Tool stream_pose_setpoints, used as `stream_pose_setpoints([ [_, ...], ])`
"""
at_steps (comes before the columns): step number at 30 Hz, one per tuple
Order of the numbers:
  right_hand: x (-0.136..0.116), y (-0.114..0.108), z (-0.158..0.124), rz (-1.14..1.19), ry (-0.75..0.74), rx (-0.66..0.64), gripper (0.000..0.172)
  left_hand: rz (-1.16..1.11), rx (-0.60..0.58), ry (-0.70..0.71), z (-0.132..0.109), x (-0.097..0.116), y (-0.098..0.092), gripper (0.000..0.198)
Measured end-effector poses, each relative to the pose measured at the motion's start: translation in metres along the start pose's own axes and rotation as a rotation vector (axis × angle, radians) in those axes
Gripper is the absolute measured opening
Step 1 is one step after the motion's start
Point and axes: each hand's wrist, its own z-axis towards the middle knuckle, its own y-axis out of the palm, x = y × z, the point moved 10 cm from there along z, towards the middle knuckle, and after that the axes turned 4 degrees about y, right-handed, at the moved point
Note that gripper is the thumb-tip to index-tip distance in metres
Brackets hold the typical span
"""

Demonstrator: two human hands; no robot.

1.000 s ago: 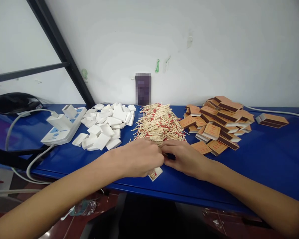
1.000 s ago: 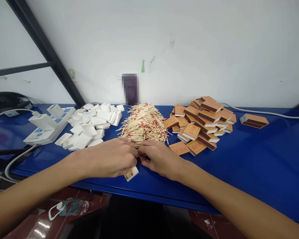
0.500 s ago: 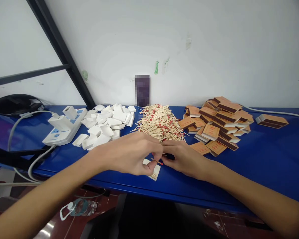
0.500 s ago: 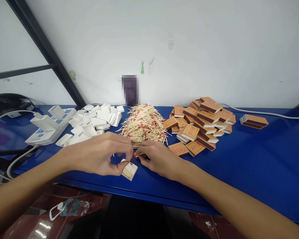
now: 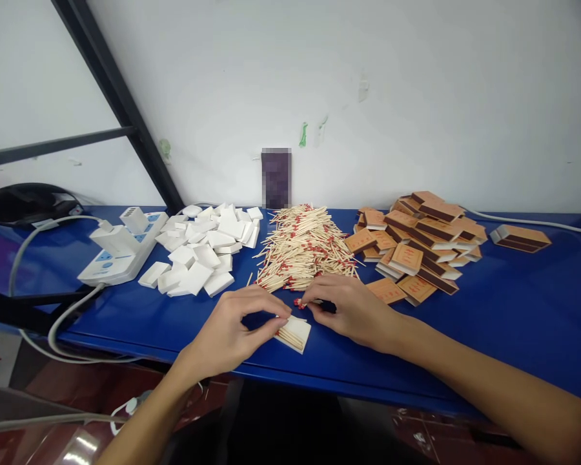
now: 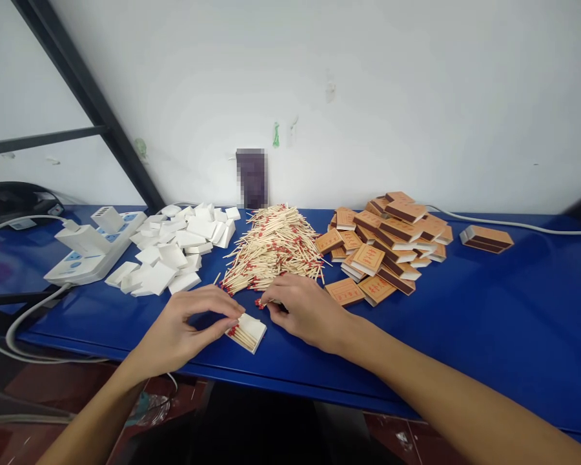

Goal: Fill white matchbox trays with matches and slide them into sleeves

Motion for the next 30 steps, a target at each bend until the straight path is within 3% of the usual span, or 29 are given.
stream_pose_setpoints([
  [9, -0.005, -0.009, 0.000, 0.002, -0.041, 0.079, 0.017, 0.153, -0.127, -0.057, -0.010, -0.008, 0.011, 0.014],
  [15, -0.014, -0.019, 0.002, 0.159, 0.029, 0.062, 0.016, 0.245, -0.095, -0.076, -0.015, -0.008, 0.009, 0.042],
  [19, -0.030, -0.009, -0.001, 0.235, -0.038, -0.020, 0.016, 0.283, -0.041, -0.043, -0.016, -0.006, 0.007, 0.033],
  [26, -0.047, 0.009, -0.001, 0.144, -0.088, -0.162, 0.017, 0.314, -0.071, -0.021, -0.016, -0.001, 0.010, 0.024],
  [30, -0.050, 0.011, -0.003, 0.148, -0.122, -0.163, 0.015, 0.290, -0.041, 0.021, -0.015, 0.002, 0.010, 0.022],
])
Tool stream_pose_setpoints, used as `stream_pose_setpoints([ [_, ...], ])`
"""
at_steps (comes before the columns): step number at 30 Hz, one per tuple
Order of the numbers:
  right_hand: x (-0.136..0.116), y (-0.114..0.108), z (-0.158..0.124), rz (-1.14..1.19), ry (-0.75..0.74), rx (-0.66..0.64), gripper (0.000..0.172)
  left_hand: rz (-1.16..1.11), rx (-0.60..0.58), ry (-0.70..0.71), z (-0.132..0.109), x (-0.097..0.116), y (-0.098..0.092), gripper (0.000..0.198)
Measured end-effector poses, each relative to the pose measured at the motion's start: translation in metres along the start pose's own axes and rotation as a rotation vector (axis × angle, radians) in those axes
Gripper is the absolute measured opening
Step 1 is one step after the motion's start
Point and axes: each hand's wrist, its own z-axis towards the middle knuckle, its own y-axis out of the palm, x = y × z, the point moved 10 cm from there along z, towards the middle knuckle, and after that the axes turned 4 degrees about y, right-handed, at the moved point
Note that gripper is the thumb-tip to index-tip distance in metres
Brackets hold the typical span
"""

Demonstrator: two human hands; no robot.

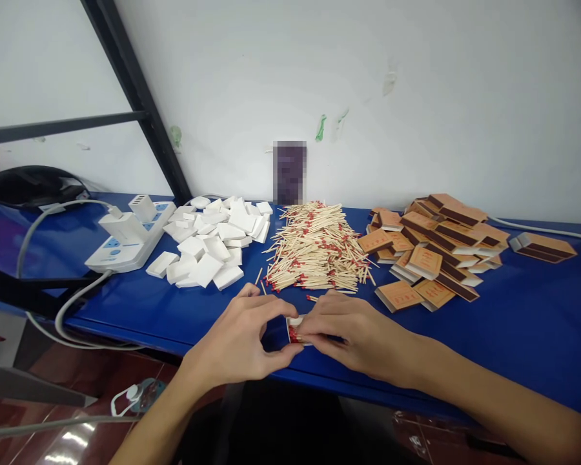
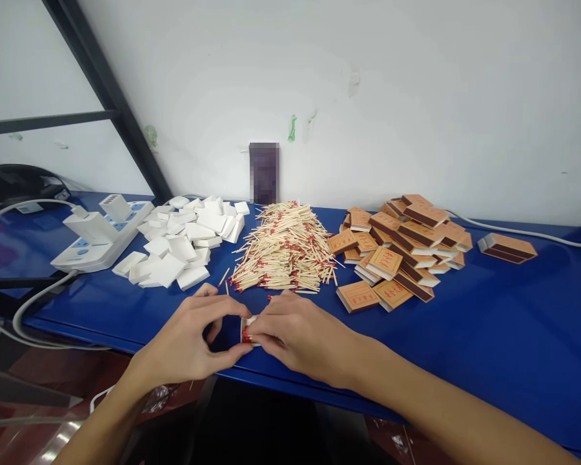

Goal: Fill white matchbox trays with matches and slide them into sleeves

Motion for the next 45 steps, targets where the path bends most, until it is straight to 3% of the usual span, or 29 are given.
stream_pose_setpoints([
  [6, -0.008, -0.011, -0.007, -0.035, -0.120, 0.113, 0.011, -0.024, -0.045, 0.019, 0.001, 0.001, 0.006, 0.016],
  [10, 0.010, -0.028, -0.008, -0.212, 0.009, 0.192, 0.014, 0.000, -0.129, -0.001, -0.002, -0.001, 0.014, 0.023],
  [13, 0.033, -0.023, -0.008, -0.367, 0.167, 0.084, 0.013, 0.046, -0.164, -0.004, -0.004, -0.001, 0.017, 0.027],
  [17, 0.056, -0.014, -0.011, -0.345, 0.322, -0.019, 0.012, 0.076, -0.167, 0.008, -0.003, 0.000, 0.017, 0.028],
  [29, 0.071, -0.005, -0.021, -0.206, 0.611, -0.250, 0.009, 0.044, -0.179, 0.008, -0.002, 0.000, 0.017, 0.022],
  [34, 0.070, -0.007, -0.018, -0.211, 0.536, -0.171, 0.010, 0.049, -0.163, -0.060, -0.005, -0.006, 0.015, 0.023],
  [38, 0.044, -0.013, -0.009, -0.122, 0.357, -0.043, 0.007, 0.055, -0.139, -0.099, -0.006, -0.012, 0.014, 0.026],
  [41, 0.025, -0.006, -0.005, -0.054, 0.267, -0.034, 0.007, 0.046, -0.128, -0.092, -0.005, -0.012, 0.013, 0.026],
  [45, 0.021, 0.004, -0.005, -0.089, 0.281, -0.048, 0.006, 0.034, -0.121, -0.055, -0.002, -0.008, 0.012, 0.027],
])
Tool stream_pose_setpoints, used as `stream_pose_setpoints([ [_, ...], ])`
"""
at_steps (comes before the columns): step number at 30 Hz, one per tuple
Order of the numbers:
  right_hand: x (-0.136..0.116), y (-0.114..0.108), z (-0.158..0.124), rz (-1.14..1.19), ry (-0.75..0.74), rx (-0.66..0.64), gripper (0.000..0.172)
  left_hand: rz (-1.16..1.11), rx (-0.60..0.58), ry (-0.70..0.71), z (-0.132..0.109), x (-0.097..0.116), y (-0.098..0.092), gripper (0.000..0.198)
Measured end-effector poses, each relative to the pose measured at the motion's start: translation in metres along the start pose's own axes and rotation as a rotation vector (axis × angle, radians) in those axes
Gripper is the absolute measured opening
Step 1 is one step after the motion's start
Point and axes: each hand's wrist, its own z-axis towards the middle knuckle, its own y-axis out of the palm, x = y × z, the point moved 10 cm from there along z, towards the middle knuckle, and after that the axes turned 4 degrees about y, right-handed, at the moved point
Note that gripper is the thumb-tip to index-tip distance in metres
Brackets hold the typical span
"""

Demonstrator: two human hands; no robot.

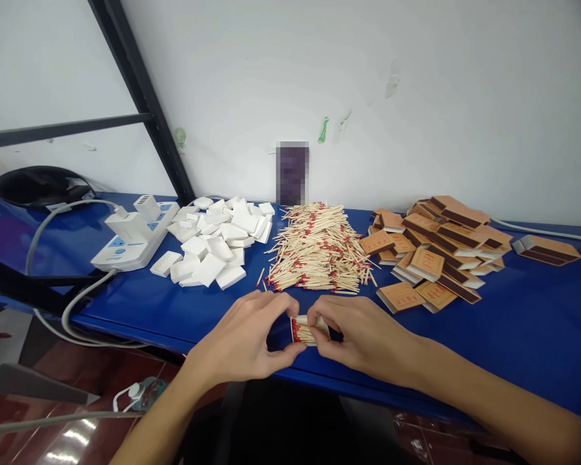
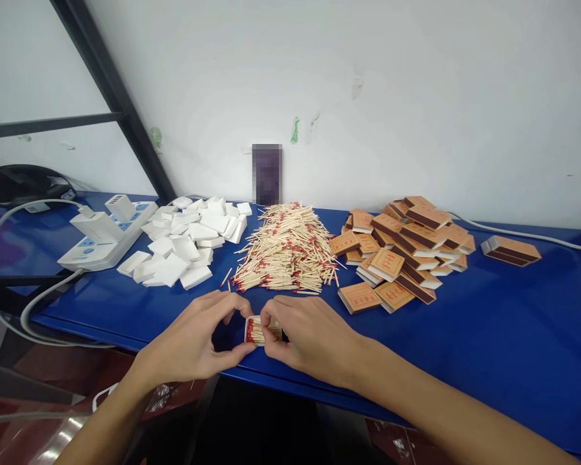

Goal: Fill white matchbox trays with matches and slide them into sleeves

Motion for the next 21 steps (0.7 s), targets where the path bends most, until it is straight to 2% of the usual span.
stream_pose_setpoints([
  [2, 0.000, -0.006, -0.001, -0.024, -0.007, 0.036, 0.004, -0.006, -0.017, 0.046, 0.001, 0.004, 0.001, 0.023],
  [5, 0.006, -0.030, -0.002, -0.120, -0.001, 0.140, 0.004, 0.003, -0.051, 0.087, 0.001, 0.007, 0.005, 0.022],
  [10, 0.019, -0.056, -0.001, -0.216, -0.044, 0.172, 0.012, 0.024, -0.059, 0.081, 0.000, 0.006, 0.007, 0.026],
  [13, 0.033, -0.056, 0.000, -0.392, 0.033, 0.156, 0.012, 0.036, -0.046, 0.081, -0.001, 0.007, 0.005, 0.026],
  [16, 0.044, -0.046, 0.001, -0.563, 0.109, 0.074, 0.011, 0.036, -0.038, 0.086, -0.001, 0.007, 0.005, 0.026],
  [21, 0.052, -0.037, 0.001, -0.662, 0.163, -0.010, 0.014, 0.011, -0.031, 0.111, -0.001, 0.011, 0.005, 0.031],
])
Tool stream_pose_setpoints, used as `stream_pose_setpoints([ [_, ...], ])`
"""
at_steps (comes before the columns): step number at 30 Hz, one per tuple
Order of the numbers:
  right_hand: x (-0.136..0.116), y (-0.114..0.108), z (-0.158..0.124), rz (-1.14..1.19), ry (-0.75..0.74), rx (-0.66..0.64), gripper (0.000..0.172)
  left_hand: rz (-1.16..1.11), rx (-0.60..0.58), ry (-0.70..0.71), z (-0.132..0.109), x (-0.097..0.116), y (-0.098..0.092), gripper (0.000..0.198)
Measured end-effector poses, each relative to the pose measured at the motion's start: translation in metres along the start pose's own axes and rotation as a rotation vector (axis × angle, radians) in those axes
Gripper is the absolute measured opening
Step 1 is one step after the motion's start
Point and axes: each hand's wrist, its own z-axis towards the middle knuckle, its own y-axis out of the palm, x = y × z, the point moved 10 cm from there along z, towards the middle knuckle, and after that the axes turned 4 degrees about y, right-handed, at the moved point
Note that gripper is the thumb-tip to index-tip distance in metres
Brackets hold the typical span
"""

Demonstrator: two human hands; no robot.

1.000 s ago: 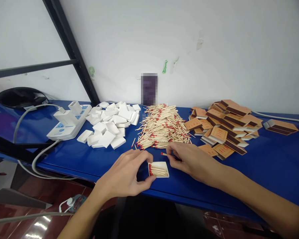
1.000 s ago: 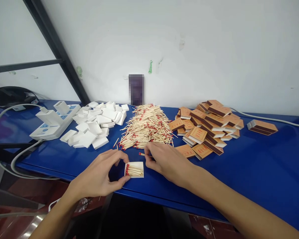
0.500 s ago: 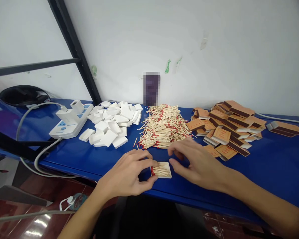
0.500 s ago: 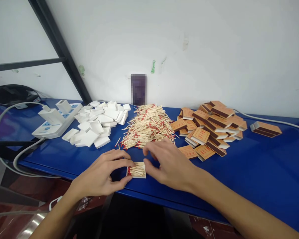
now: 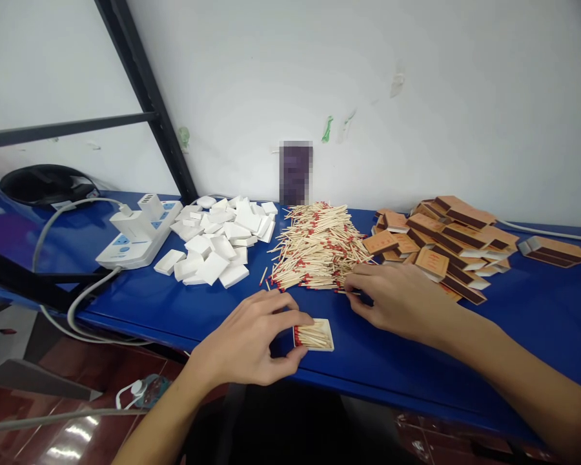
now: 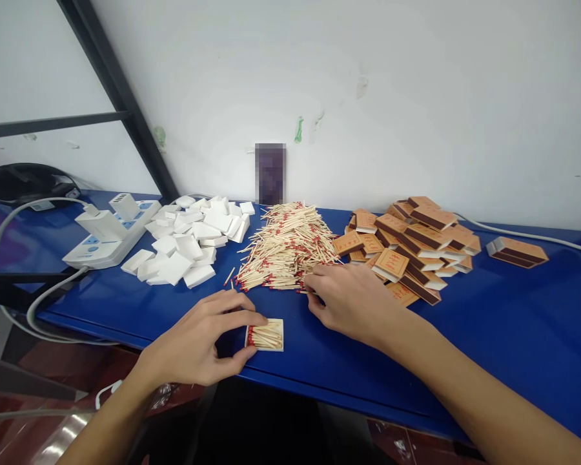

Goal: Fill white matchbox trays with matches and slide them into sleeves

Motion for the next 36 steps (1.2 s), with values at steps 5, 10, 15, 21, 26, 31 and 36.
stream_pose_setpoints([
  [5, 0.003, 0.001, 0.000, 0.009, 0.007, -0.005, 0.014, 0.001, -0.013, -0.008, 0.000, 0.000, 0.000, 0.032],
  [10, 0.005, 0.001, 0.000, 0.002, 0.023, -0.004, 0.017, -0.007, -0.016, -0.023, 0.000, -0.002, 0.000, 0.034],
  [15, 0.008, 0.000, 0.000, -0.017, 0.052, 0.007, 0.016, -0.013, -0.017, -0.061, 0.000, -0.005, -0.002, 0.043],
  [21, 0.011, 0.001, -0.001, -0.064, 0.066, 0.003, 0.015, -0.011, -0.042, -0.073, 0.000, -0.005, 0.001, 0.043],
  [26, 0.008, 0.000, -0.002, -0.032, 0.056, -0.008, 0.012, -0.013, -0.035, -0.061, 0.000, -0.004, 0.000, 0.040],
  [31, 0.008, -0.001, -0.002, 0.000, 0.055, -0.011, 0.012, -0.011, -0.028, -0.054, 0.001, -0.004, -0.001, 0.038],
  [36, 0.008, 0.001, -0.002, 0.011, 0.048, -0.024, 0.012, -0.011, -0.012, -0.040, 0.002, -0.003, -0.002, 0.038],
])
